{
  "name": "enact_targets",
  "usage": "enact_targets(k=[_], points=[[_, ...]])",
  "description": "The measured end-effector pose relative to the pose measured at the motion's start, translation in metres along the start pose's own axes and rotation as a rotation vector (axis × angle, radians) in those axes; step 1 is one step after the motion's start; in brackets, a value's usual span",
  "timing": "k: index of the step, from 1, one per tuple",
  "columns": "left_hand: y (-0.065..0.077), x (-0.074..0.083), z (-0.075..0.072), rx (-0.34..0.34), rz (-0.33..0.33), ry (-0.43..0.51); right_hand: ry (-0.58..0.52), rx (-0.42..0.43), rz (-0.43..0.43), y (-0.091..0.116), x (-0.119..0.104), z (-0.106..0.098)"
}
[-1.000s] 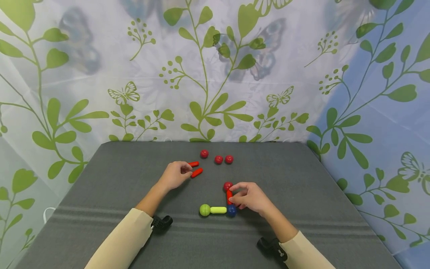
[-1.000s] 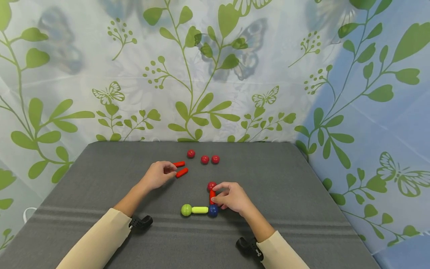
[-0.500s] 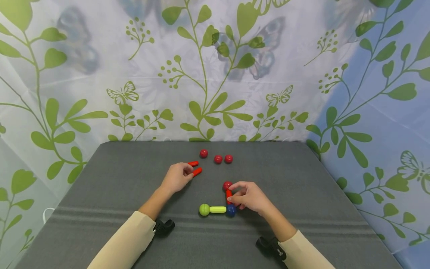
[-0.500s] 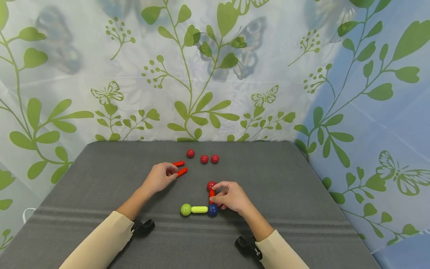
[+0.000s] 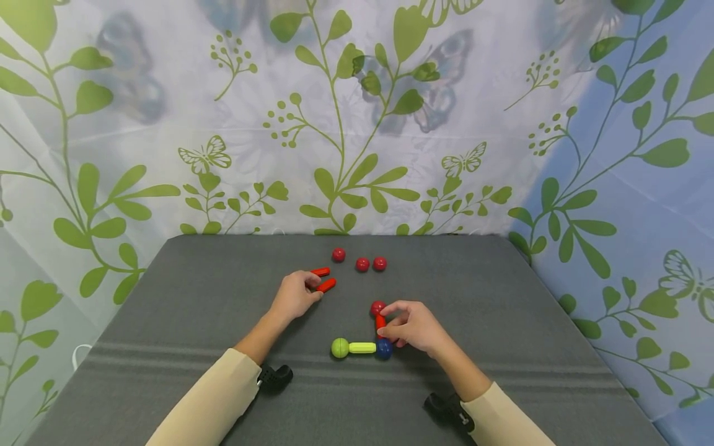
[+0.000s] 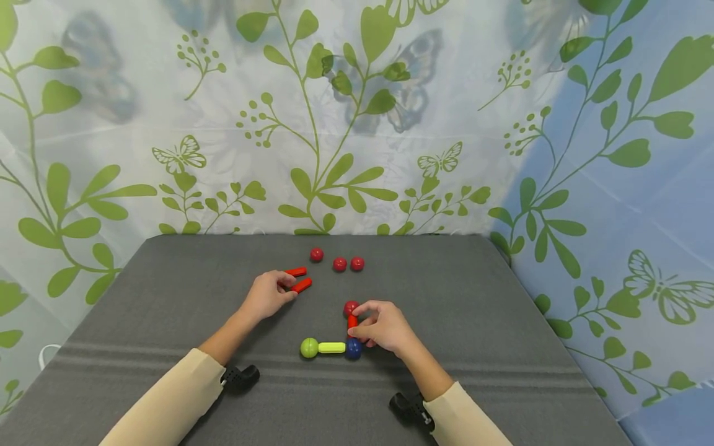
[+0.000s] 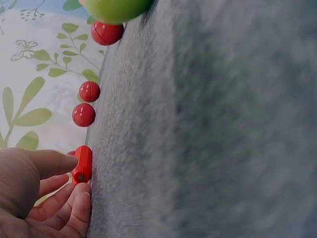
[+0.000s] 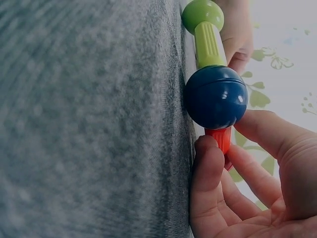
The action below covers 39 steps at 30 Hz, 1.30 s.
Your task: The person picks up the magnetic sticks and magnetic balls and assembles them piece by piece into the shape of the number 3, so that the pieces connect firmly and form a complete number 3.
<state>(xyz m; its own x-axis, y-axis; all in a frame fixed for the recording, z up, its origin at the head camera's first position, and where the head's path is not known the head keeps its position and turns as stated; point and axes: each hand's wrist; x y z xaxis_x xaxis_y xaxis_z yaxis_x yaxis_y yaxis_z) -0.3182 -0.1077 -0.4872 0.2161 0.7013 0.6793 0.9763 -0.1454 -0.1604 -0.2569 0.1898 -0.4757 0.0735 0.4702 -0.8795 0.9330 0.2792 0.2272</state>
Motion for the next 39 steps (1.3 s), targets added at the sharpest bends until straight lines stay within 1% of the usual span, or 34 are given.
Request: enact_targets(k=[7,15,19,27,39], points=[[-0.009,0.001,-0.001,-0.040,-0.010,-0.052,0.002,0.006,0.007,-0.002,0.004,0.001],[-0.022,0.003,0.002,-0.092,-0.041,-0.074,-0.007,0.004,0.016,-0.003,0.005,0.000],[-0.024,0.004,0.003,-0.103,-0.043,-0.067,-0.013,0.002,0.018,-0.003,0.005,0.000],[-0.025,0.003,0.002,-0.112,-0.046,-0.039,-0.040,-0.019,-0.009,-0.001,0.006,0.000],[-0.026,0.003,0.002,-0.127,-0.051,-0.069,-0.029,-0.019,0.003,-0.002,0.006,0.000]])
Point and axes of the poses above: each hand's wrist, its own y-axis away from the middle knuckle, its own z-axis out of the palm, x = y × z, and after that the axes turned 2 degrees about z, right-handed
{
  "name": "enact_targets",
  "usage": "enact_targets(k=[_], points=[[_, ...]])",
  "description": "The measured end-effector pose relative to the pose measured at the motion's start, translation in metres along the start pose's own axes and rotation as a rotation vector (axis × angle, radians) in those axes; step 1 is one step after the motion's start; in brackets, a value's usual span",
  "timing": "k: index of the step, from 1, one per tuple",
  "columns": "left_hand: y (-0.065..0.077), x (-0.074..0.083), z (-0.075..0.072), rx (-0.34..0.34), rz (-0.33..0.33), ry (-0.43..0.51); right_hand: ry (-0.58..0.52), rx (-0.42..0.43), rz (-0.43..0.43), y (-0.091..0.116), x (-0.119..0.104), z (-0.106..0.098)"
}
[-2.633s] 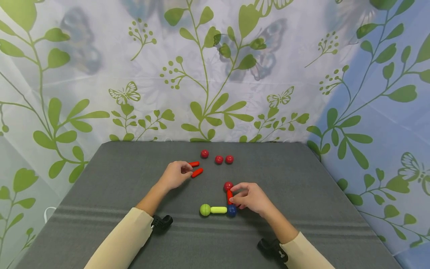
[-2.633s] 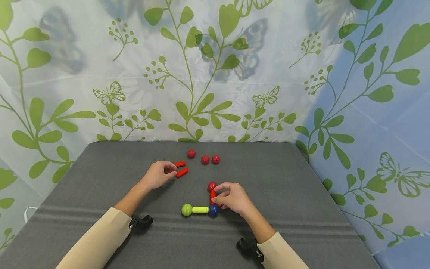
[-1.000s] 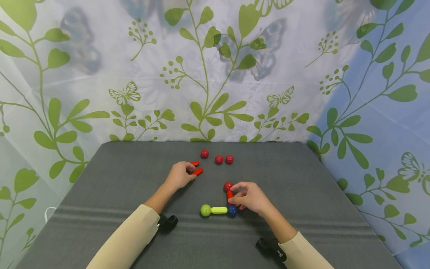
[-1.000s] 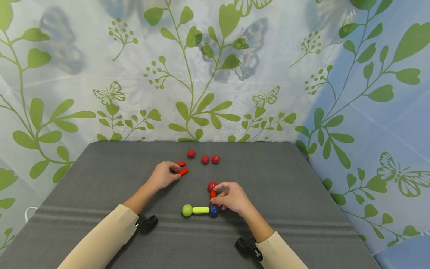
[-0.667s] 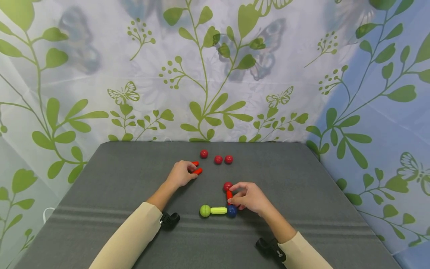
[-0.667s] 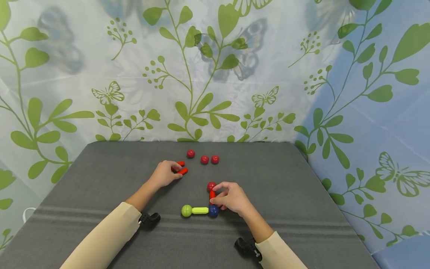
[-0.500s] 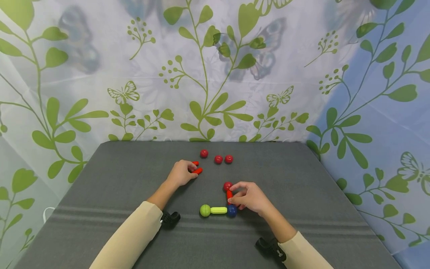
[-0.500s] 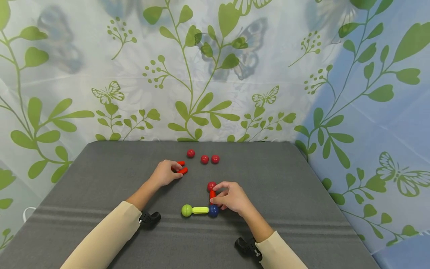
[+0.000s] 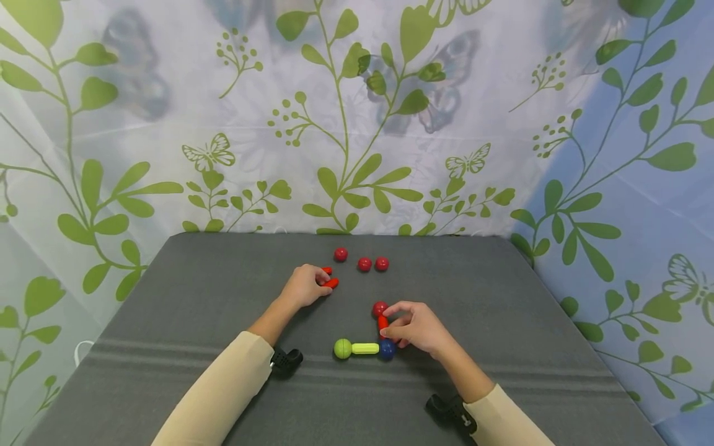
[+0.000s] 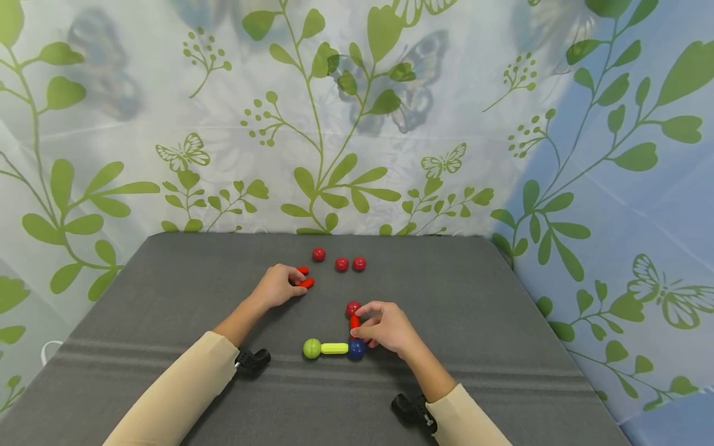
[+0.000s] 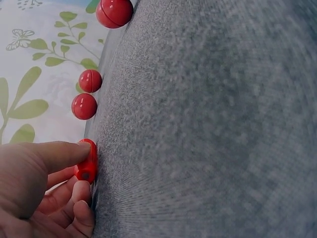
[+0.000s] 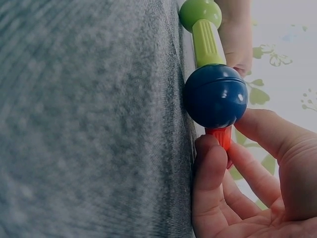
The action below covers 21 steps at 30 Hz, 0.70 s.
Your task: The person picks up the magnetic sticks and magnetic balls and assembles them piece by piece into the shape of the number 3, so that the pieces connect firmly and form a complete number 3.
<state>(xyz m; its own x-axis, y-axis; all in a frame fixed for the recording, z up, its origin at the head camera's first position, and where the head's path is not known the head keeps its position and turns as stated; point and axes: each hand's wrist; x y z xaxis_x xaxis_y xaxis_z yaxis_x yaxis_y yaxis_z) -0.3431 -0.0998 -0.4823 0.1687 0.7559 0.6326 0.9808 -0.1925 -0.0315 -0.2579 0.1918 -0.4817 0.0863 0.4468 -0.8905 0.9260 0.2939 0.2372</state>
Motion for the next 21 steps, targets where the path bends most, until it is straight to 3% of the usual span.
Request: enact_targets(k=[14,21], points=[[0.000,0.008,0.001,-0.027,-0.028,-0.010,0.000,-0.004,0.015,0.000,-0.002,-0.001],[0.001,0.011,0.003,-0.031,-0.014,0.036,-0.002,0.002,0.018,0.001,-0.002,-0.001]])
Point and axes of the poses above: each hand's wrist, its own y-axis away from the middle knuckle, its own z-axis out of the palm, x = y × z, and after that the axes turned 2 degrees about z, right-handed
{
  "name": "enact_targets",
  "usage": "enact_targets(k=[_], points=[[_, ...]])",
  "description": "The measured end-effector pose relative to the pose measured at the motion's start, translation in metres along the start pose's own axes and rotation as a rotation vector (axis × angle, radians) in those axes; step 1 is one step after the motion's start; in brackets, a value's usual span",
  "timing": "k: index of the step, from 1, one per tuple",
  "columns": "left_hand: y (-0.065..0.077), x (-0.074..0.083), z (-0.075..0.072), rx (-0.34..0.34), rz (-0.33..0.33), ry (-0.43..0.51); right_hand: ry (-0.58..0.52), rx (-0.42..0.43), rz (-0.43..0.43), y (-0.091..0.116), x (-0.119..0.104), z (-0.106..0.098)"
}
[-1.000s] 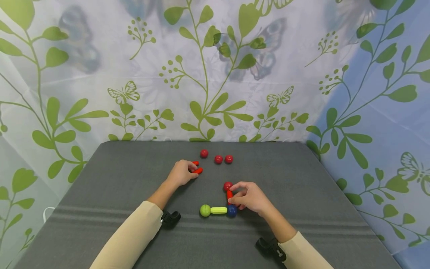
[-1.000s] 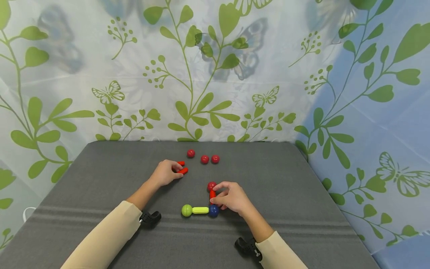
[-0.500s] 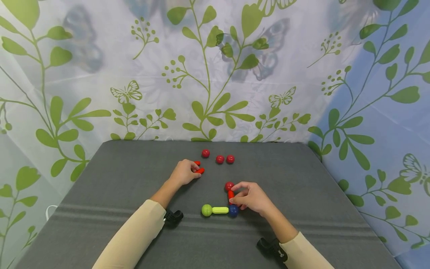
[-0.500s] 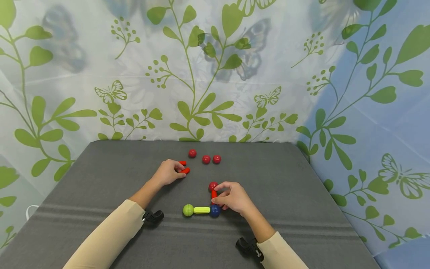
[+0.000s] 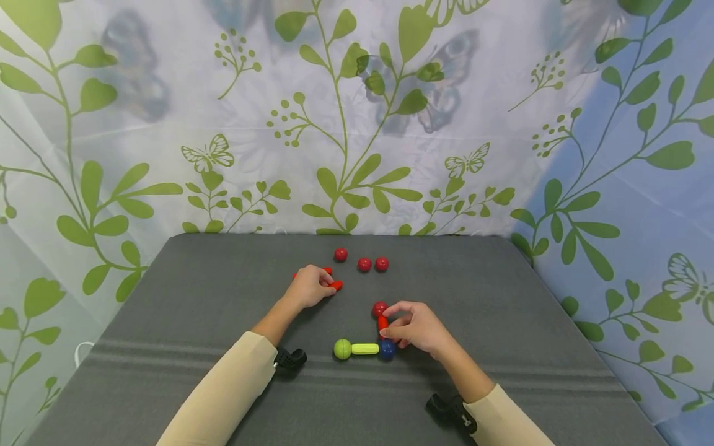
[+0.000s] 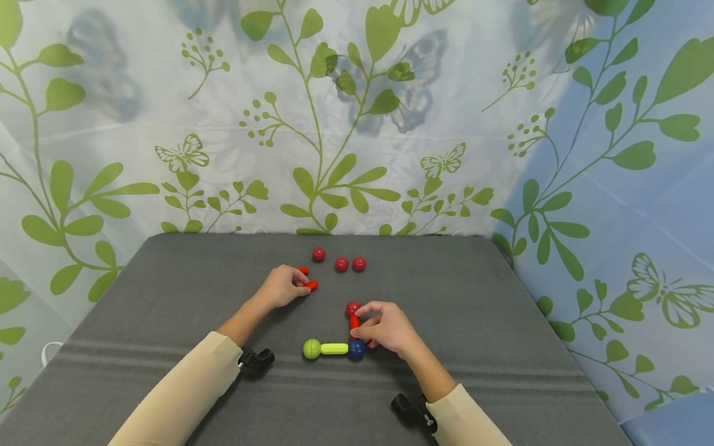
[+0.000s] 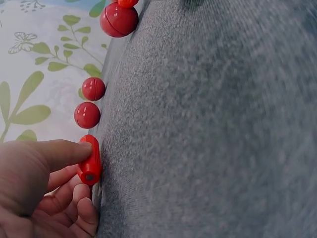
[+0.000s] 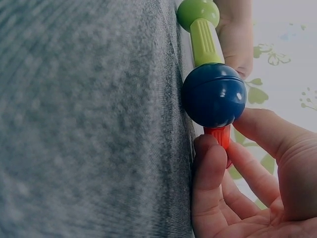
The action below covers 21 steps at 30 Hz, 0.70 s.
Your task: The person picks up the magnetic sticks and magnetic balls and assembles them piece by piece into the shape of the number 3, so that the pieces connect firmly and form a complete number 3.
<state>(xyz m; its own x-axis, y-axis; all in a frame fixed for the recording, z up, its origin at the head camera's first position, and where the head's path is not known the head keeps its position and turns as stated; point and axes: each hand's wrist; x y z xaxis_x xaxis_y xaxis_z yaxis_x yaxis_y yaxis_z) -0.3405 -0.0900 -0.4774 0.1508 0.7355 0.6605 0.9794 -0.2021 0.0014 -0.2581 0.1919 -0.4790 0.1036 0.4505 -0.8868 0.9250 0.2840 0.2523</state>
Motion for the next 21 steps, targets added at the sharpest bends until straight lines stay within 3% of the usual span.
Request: enact_targets(k=[11,21], points=[[-0.0001,0.0014,0.0069,-0.013,0.058,0.083,0.000,-0.005,0.003,0.0002,-0.0012,-0.0001],[0.0030,0.0087,0.0101,-0.027,0.040,0.182,0.007,-0.013,0.001,-0.0009,-0.0009,-0.0013]])
Point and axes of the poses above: each hand's wrist, its own y-axis away from the middle knuckle, its own z-axis out of the palm, x = y × z, and after that the axes turned 2 degrees about z, right-handed
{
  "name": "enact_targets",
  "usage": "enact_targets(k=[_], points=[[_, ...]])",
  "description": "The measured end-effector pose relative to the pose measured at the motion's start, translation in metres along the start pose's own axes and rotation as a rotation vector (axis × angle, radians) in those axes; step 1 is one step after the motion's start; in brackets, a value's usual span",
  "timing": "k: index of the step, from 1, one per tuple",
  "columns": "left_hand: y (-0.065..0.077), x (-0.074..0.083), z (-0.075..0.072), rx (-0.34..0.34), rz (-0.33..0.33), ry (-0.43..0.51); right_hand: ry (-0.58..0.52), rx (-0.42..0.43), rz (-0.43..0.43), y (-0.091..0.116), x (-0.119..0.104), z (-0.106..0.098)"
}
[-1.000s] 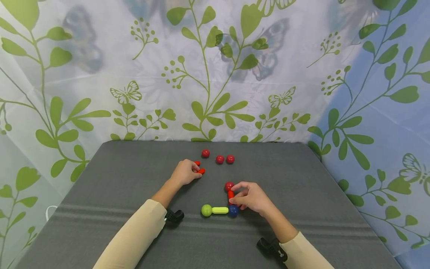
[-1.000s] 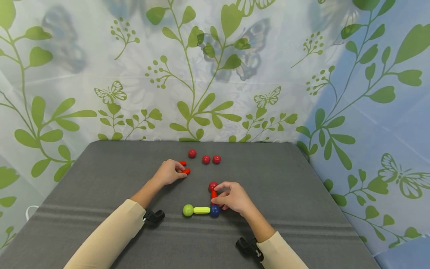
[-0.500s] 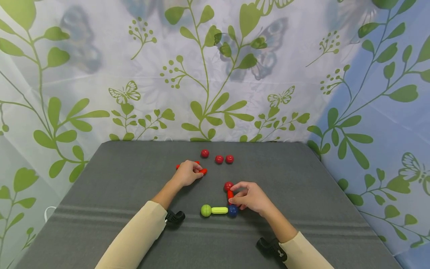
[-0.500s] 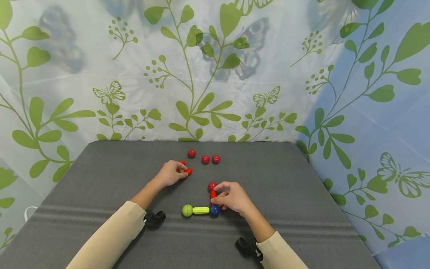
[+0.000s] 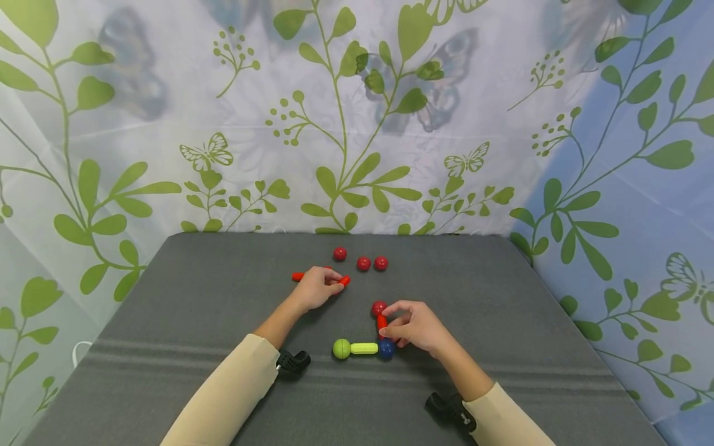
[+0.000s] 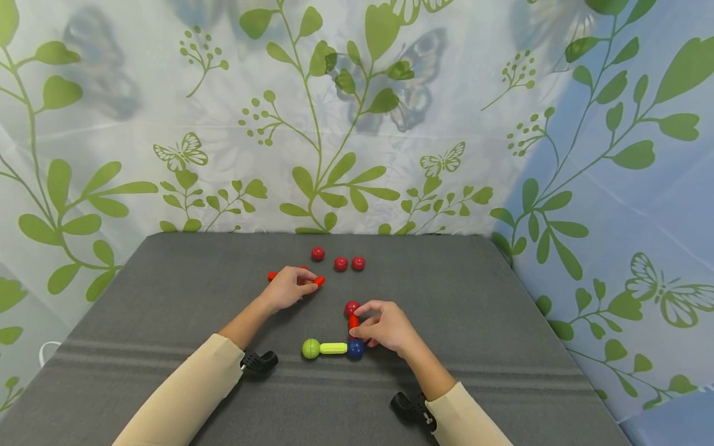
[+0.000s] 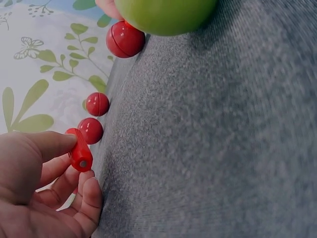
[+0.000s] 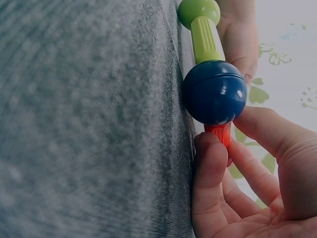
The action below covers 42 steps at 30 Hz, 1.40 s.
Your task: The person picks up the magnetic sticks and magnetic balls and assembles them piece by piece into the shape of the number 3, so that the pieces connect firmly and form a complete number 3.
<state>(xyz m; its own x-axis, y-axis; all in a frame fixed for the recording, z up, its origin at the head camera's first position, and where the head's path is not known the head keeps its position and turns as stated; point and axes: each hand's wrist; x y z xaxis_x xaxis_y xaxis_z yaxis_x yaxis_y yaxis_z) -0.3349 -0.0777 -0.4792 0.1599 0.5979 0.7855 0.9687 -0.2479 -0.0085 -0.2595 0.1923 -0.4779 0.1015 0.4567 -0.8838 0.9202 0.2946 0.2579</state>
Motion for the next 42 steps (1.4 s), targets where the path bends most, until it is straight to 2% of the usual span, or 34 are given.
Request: enact_targets(k=[12,23,36,42], points=[[0.000,0.003,0.003,-0.035,0.009,0.119,-0.001,0.006,-0.005,-0.002,0.002,0.000],[0.000,0.012,0.011,-0.068,0.023,0.153,-0.008,0.002,-0.008,-0.002,0.001,-0.001],[-0.003,0.021,0.020,-0.103,0.014,0.115,-0.012,-0.001,0.001,-0.002,0.001,0.000],[-0.003,0.024,0.023,-0.106,0.001,0.153,-0.015,-0.004,0.003,-0.002,0.001,0.000]])
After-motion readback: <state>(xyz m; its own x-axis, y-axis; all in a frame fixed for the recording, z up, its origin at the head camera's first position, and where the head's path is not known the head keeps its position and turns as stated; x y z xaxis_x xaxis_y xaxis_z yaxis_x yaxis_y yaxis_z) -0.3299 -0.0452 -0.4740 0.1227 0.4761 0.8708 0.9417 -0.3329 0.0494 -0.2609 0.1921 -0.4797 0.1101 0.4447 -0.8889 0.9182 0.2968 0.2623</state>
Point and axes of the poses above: each hand's wrist, its own y-axis away from the middle knuckle, its own z-axis out of the palm, x = y × z, and after that the axes turned 2 degrees about z, right-handed
